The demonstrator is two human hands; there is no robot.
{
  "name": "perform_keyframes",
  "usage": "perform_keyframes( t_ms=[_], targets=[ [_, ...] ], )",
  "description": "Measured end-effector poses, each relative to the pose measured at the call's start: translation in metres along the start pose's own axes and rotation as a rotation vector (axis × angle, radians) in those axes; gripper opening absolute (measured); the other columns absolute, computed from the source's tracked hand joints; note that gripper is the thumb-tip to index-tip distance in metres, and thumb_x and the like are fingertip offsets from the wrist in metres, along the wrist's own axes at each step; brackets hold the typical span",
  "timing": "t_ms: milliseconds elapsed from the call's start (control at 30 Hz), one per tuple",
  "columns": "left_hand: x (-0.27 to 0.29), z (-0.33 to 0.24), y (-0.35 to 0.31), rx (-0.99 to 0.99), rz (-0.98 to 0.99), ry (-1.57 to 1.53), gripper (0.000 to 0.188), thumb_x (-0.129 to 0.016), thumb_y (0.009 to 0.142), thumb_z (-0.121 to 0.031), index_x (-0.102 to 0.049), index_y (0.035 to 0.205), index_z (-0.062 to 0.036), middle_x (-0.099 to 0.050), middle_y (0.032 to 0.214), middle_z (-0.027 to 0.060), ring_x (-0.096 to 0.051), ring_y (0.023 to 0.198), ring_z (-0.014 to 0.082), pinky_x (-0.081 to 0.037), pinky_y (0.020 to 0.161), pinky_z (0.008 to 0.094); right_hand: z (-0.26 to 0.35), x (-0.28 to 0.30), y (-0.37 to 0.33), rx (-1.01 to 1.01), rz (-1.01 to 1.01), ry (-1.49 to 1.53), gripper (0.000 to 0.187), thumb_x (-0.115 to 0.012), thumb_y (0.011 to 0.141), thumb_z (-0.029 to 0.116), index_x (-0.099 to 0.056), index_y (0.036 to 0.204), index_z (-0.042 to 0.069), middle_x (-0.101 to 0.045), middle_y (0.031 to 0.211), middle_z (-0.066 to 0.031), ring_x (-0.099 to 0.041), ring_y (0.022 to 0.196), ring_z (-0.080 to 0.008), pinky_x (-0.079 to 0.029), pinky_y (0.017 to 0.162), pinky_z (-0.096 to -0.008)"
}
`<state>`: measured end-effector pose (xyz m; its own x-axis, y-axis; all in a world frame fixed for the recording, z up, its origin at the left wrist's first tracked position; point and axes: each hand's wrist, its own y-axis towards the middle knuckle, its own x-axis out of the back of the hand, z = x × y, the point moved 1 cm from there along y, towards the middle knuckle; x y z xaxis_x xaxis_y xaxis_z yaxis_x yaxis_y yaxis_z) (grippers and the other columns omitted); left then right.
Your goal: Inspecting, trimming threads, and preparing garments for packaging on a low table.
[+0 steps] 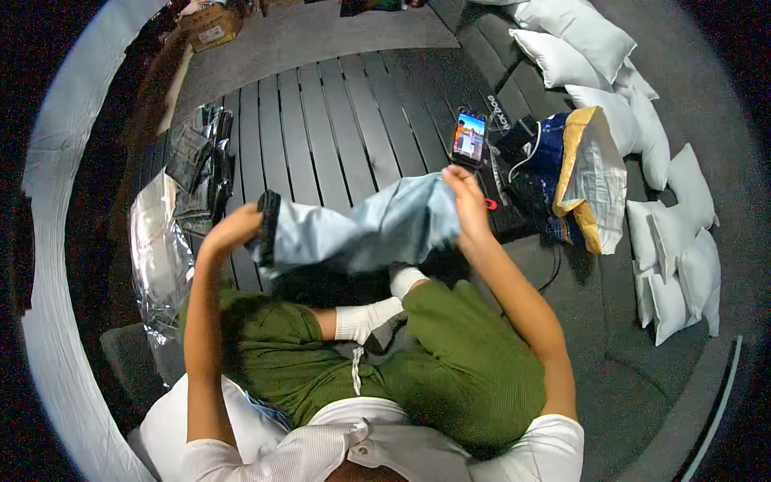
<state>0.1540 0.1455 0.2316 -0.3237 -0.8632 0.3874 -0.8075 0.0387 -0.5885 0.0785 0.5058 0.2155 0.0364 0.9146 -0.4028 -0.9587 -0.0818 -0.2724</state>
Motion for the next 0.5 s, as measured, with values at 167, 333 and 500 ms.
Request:
perform_keyframes(
  t_ms=[167,333,500],
  targets=[
    [0.025,0.065,0.027,0.063,-0.358,0.298,0.039,-0.056,0.077,-0.032,-0.059,0.090,0.0041,-0.060,0.072,0.0161,-0.060,0.058,0.0234,-0.053,0.051,0.0333,-0.069,0.029,0.032,-0.069,0.037,-0.456,0.043,-0.059,0.079,0.014,-0.040,0.117,0.006,-0.045,0.111,-0.0103,-0.055,0.081,-0.0166,-0.045,0.069,-0.0276],
    [0.035,0.083,0.024,0.082,-0.230,0.252,0.042,-0.068,0.066,-0.033,-0.061,0.091,0.0006,-0.061,0.069,0.0144,-0.060,0.057,0.0218,-0.047,0.048,0.0317,-0.065,-0.020,0.002,0.675,0.425,-1.481,0.058,-0.065,0.069,0.027,-0.043,0.119,0.008,-0.033,0.126,-0.0169,-0.032,0.115,-0.0352,-0.025,0.096,-0.0429],
    [0.048,0.072,0.022,0.087,-0.271,0.123,0.026,-0.061,0.077,-0.025,-0.062,0.079,0.0005,-0.052,0.059,0.0002,-0.044,0.053,0.0083,-0.037,0.050,0.0252,-0.071,-0.012,0.009,0.669,0.439,-1.562,0.060,-0.064,0.069,0.027,-0.040,0.122,0.009,-0.032,0.127,-0.0166,-0.033,0.113,-0.0358,-0.026,0.095,-0.0441]
  ],
)
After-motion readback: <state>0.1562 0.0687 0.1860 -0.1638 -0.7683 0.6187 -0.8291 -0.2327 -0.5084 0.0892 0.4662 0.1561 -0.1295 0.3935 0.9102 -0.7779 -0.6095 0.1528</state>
